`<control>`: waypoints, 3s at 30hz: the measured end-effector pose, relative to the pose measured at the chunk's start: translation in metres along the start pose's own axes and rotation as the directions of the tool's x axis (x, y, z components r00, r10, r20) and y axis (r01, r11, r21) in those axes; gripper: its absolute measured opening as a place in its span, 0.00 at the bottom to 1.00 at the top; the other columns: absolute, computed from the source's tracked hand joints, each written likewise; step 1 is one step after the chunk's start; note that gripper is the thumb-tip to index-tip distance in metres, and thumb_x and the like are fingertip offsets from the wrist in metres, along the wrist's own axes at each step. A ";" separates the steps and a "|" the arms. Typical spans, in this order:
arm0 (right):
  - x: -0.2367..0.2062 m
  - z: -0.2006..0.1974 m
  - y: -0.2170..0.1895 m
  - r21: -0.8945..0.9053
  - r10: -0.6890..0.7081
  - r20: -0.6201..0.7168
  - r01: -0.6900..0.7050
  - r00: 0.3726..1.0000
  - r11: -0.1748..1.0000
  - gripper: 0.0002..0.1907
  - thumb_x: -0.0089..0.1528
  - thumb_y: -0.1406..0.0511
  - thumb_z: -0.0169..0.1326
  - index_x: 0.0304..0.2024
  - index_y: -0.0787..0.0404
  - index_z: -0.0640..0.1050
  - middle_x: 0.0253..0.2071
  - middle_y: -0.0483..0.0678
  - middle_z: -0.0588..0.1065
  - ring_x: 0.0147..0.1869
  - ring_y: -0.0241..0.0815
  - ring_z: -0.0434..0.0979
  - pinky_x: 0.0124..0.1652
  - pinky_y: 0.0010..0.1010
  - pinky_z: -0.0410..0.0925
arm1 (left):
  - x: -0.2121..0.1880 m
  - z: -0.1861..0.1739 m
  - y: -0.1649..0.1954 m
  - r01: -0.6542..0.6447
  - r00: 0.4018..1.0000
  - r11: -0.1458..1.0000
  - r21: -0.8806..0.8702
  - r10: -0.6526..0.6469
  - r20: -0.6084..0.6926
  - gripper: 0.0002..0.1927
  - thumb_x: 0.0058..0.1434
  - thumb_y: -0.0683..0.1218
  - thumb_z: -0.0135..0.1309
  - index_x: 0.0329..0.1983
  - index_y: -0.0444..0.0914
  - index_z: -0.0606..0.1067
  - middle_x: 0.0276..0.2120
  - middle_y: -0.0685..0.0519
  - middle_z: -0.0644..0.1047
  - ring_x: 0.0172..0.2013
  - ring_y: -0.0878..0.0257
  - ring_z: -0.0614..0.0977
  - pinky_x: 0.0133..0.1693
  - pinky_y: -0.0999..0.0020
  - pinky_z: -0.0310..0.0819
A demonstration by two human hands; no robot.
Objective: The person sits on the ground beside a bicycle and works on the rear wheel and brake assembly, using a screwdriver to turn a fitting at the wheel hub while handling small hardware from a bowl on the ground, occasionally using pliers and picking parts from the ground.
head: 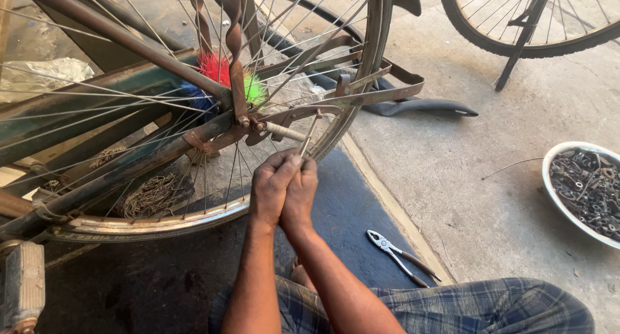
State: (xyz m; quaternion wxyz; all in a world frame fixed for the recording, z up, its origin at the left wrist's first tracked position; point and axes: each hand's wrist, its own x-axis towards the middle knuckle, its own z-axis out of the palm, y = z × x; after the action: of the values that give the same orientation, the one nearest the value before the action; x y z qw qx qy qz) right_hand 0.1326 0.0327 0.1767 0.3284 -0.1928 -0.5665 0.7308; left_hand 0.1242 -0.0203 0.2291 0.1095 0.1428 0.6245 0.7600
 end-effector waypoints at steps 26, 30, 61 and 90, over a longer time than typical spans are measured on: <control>0.028 -0.054 -0.044 -0.323 0.123 0.269 -0.031 0.955 0.946 0.13 0.65 0.61 0.54 0.45 0.62 0.72 0.33 0.46 0.77 0.37 0.33 0.76 0.35 0.28 0.72 | -0.008 0.052 -0.044 -0.104 0.966 0.942 -0.318 0.020 -0.257 0.15 0.69 0.46 0.50 0.50 0.29 0.78 0.29 0.61 0.71 0.34 0.72 0.71 0.42 0.77 0.68; 0.028 -0.060 -0.066 -0.357 0.238 0.298 -0.124 0.924 0.926 0.13 0.66 0.60 0.54 0.45 0.63 0.72 0.32 0.45 0.75 0.35 0.33 0.74 0.34 0.30 0.71 | -0.015 0.063 -0.033 -0.002 0.956 0.949 -0.314 -0.090 -0.279 0.17 0.70 0.48 0.49 0.51 0.30 0.77 0.29 0.57 0.70 0.35 0.68 0.72 0.44 0.73 0.69; 0.061 -0.098 -0.102 -0.409 0.282 0.517 -0.057 0.808 0.911 0.16 0.66 0.60 0.55 0.49 0.67 0.74 0.37 0.49 0.79 0.39 0.36 0.78 0.38 0.32 0.74 | -0.016 0.130 -0.014 0.089 0.862 0.957 -0.276 -0.212 -0.460 0.18 0.68 0.53 0.40 0.48 0.36 0.72 0.46 0.48 0.76 0.50 0.59 0.79 0.55 0.59 0.72; 0.055 -0.078 -0.156 -0.865 0.300 0.473 0.373 0.828 0.335 0.24 0.65 0.48 0.45 0.45 0.63 0.73 0.33 0.61 0.81 0.37 0.60 0.84 0.40 0.50 0.74 | -0.022 0.118 -0.030 0.208 0.948 0.896 -0.392 -0.283 -0.144 0.36 0.62 0.76 0.31 0.55 0.44 0.64 0.43 0.51 0.72 0.40 0.68 0.78 0.36 0.67 0.77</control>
State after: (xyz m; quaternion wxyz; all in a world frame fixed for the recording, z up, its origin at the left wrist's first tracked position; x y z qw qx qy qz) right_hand 0.1851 0.1484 0.3087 -0.0086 -0.1093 -0.9538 0.2796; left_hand 0.1861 0.0867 0.2195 0.1674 -0.0369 0.4899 0.8547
